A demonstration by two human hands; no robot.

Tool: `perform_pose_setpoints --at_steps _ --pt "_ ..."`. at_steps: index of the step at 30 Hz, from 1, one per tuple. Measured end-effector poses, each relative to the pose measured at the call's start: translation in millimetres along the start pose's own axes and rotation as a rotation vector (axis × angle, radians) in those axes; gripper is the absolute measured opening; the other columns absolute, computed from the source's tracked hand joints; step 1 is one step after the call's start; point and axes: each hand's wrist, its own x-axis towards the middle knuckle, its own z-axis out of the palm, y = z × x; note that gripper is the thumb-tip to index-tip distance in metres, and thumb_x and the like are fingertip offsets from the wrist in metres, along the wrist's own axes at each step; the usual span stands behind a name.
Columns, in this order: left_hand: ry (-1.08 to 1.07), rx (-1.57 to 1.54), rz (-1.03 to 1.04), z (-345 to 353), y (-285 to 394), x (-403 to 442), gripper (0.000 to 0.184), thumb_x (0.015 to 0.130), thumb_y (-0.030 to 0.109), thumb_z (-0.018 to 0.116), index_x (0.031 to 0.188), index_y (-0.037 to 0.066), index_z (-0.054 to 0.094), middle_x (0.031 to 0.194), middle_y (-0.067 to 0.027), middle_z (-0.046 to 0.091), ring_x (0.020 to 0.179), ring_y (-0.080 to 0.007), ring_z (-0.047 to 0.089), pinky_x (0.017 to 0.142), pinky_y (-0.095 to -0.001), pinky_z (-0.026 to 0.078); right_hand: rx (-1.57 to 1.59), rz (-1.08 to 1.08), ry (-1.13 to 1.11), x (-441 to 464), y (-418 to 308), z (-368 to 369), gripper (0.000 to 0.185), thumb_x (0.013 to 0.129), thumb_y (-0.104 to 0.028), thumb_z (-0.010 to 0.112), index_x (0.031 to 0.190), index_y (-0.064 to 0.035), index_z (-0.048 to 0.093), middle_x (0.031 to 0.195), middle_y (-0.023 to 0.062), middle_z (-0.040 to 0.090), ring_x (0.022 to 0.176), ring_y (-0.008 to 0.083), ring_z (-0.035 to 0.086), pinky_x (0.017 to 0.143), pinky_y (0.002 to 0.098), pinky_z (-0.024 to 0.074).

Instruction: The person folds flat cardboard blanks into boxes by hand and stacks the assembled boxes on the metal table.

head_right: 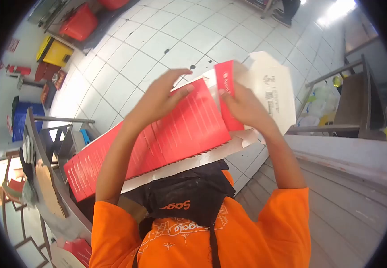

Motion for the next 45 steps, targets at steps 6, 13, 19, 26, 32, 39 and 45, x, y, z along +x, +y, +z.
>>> perform_pose_setpoints --at_steps 6,13,19,26,32,39,45 --pt "-0.066 -0.053 -0.095 44.3 -8.0 19.8 0.039 0.110 0.028 0.053 0.136 0.000 0.060 0.124 -0.0231 0.071 0.112 -0.0409 0.069 0.099 -0.0443 0.053 0.259 0.272 -0.297 -7.2 -14.7 3.2 0.047 0.114 -0.040 0.048 0.133 -0.0003 0.062 0.120 0.0116 0.072 0.107 0.0187 0.068 0.097 0.0350 0.0531" --pt "-0.112 -0.040 -0.280 47.4 -8.2 28.7 0.034 0.111 0.028 0.044 0.127 0.006 0.064 0.108 -0.0209 0.074 0.104 -0.0388 0.071 0.090 -0.0462 0.054 0.261 0.234 -0.453 6.5 11.4 6.0 0.045 0.114 -0.039 0.045 0.121 0.0011 0.064 0.094 0.0089 0.071 0.074 0.0160 0.066 0.066 0.0317 0.0536" --pt "-0.083 -0.058 -0.219 50.3 -10.5 29.2 0.036 0.111 0.029 0.045 0.129 0.005 0.066 0.113 -0.0203 0.074 0.105 -0.0352 0.071 0.094 -0.0425 0.053 0.291 0.289 -0.605 15.8 1.0 -12.6 0.042 0.112 -0.035 0.047 0.109 0.0019 0.066 0.077 0.0070 0.069 0.051 0.0153 0.060 0.044 0.0290 0.0465" --pt "-0.193 -0.158 -0.243 43.3 -20.4 34.4 0.040 0.114 0.031 0.043 0.133 0.004 0.065 0.119 -0.0182 0.073 0.110 -0.0310 0.069 0.099 -0.0383 0.051 0.110 0.194 -0.551 13.5 0.5 -9.6 0.039 0.104 -0.027 0.049 0.086 0.0035 0.065 0.065 0.0079 0.064 0.042 0.0183 0.054 0.042 0.0337 0.0454" --pt "-0.179 -0.130 -0.309 48.9 -22.6 36.7 0.045 0.112 0.041 0.044 0.136 0.009 0.064 0.119 -0.0201 0.073 0.108 -0.0362 0.070 0.098 -0.0410 0.052 0.368 0.109 -0.627 29.6 25.3 -0.4 0.038 0.099 -0.030 0.052 0.092 0.0025 0.070 0.088 0.0092 0.071 0.079 0.0140 0.067 0.076 0.0293 0.0520" --pt "-0.197 -0.001 -0.340 51.3 -16.5 33.4 0.056 0.104 0.056 0.055 0.137 0.012 0.066 0.101 -0.0191 0.077 0.089 -0.0347 0.074 0.085 -0.0417 0.056 0.589 0.027 -0.535 13.9 47.0 6.1 0.057 0.099 -0.051 0.063 0.127 -0.0016 0.069 0.125 0.0130 0.069 0.119 0.0242 0.062 0.105 0.0352 0.0463" --pt "-0.117 0.056 -0.307 55.8 -16.2 28.3 0.057 0.102 0.058 0.058 0.133 0.011 0.069 0.092 -0.0197 0.077 0.078 -0.0331 0.074 0.077 -0.0410 0.057 -0.063 -0.340 -0.435 -38.3 64.6 -35.9 0.041 0.086 -0.016 0.081 0.125 -0.0071 0.069 0.123 0.0066 0.068 0.116 0.0268 0.061 0.100 0.0359 0.0482"
